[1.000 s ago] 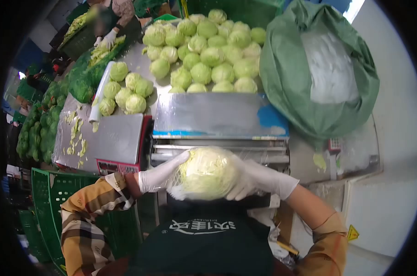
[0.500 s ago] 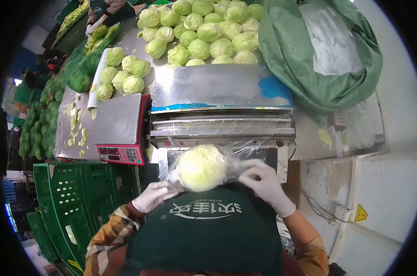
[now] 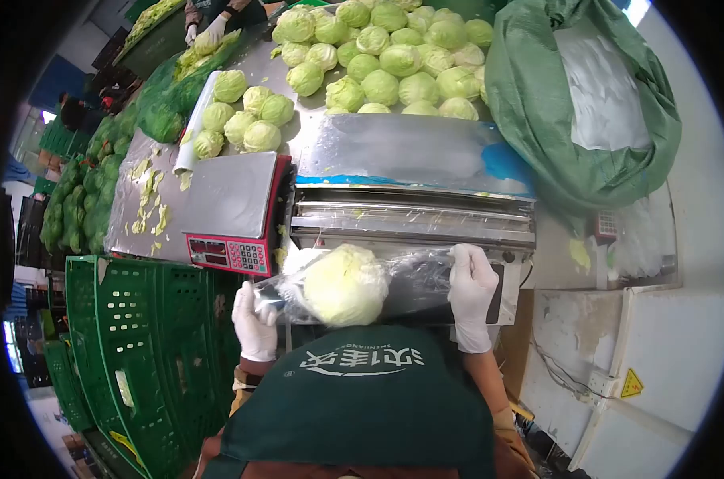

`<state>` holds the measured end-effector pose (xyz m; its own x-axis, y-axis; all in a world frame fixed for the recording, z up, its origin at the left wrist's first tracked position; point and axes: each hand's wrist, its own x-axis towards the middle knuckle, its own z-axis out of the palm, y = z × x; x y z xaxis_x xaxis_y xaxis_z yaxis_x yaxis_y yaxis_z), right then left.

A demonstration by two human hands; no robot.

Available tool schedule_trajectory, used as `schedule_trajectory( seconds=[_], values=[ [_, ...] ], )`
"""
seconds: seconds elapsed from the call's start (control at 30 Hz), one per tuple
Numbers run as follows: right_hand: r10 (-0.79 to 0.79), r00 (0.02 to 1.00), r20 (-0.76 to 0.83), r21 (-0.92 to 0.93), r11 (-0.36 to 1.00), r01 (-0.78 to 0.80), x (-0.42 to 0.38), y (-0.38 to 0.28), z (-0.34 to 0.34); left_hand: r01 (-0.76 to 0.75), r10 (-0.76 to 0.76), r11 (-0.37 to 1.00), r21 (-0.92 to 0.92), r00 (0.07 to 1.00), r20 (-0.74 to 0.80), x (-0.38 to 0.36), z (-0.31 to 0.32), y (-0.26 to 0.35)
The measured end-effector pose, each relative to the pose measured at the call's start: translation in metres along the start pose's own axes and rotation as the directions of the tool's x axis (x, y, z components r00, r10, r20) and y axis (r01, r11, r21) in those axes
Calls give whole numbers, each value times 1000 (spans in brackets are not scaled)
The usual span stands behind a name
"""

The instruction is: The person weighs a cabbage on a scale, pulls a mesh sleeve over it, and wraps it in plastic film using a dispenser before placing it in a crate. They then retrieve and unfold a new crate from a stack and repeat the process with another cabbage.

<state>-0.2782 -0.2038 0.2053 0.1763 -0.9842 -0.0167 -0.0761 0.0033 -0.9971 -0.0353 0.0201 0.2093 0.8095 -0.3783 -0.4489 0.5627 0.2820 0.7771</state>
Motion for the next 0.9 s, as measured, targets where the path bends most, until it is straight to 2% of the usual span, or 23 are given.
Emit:
schedule_trajectory(
  seconds=[0.03,0.1,0.13,0.17,0.2,0.23,0.3,0.33,0.37,0.43,0.5,0.57,0.63,0.67,0.7,0.73,0.77,0.83,0.9],
  values=[
    [7,1000,9,-1,1000,-7,-2,5,1,12,-11,1000,18,998,-69,3,-16,7],
    [80,996,27,-45,996,-79,-7,16,5,-9,16,996,88,997,-73,10,-45,10],
    [200,979,26,-100,975,-196,-10,14,9,35,-19,992,120,991,-131,19,-59,3],
    [209,978,25,-99,974,-205,-11,27,15,81,-52,985,151,981,-187,33,-73,-8],
    [41,995,90,-262,965,-16,-11,51,22,28,-2,991,133,982,-190,50,-86,-29],
    [-117,976,183,-403,897,183,-11,69,29,84,-73,993,84,990,-123,70,-110,-43],
    [-285,864,415,-517,707,482,-18,79,53,-72,137,946,317,973,-188,101,-104,-82],
    [-339,803,491,-500,645,578,-24,75,70,-90,170,881,464,976,-134,110,-98,-91],
    [-341,769,540,-476,631,613,-26,77,89,-113,195,793,598,978,-74,117,-95,-100],
    [-332,693,640,-429,594,681,-37,87,122,-179,181,835,520,982,47,124,-89,-130],
    [-316,627,713,-344,621,704,-44,77,154,-164,144,854,494,987,78,116,-56,-122],
    [-366,612,701,-265,663,700,-42,80,176,-157,117,875,458,987,114,113,-46,-110],
    [-424,591,686,-173,694,699,-38,76,190,-80,52,964,255,992,114,110,-48,-98],
    [-514,563,647,20,749,662,-38,67,193,-109,59,965,240,977,205,104,-45,-87],
    [-591,542,597,215,769,602,-39,58,193,-227,66,848,479,942,330,103,-44,-73],
    [-623,389,679,240,688,685,-36,39,185,-225,73,851,475,945,318,102,-43,-69],
    [-621,376,688,247,687,683,-36,5,184,-153,-8,877,455,943,333,101,-43,-66],
    [-834,152,531,598,496,629,-39,-64,190,-9,-158,912,409,914,373,100,-43,-60],
    [-809,100,579,591,502,631,-50,-89,195,125,-284,923,364,860,424,98,-43,-56]
  ],
)
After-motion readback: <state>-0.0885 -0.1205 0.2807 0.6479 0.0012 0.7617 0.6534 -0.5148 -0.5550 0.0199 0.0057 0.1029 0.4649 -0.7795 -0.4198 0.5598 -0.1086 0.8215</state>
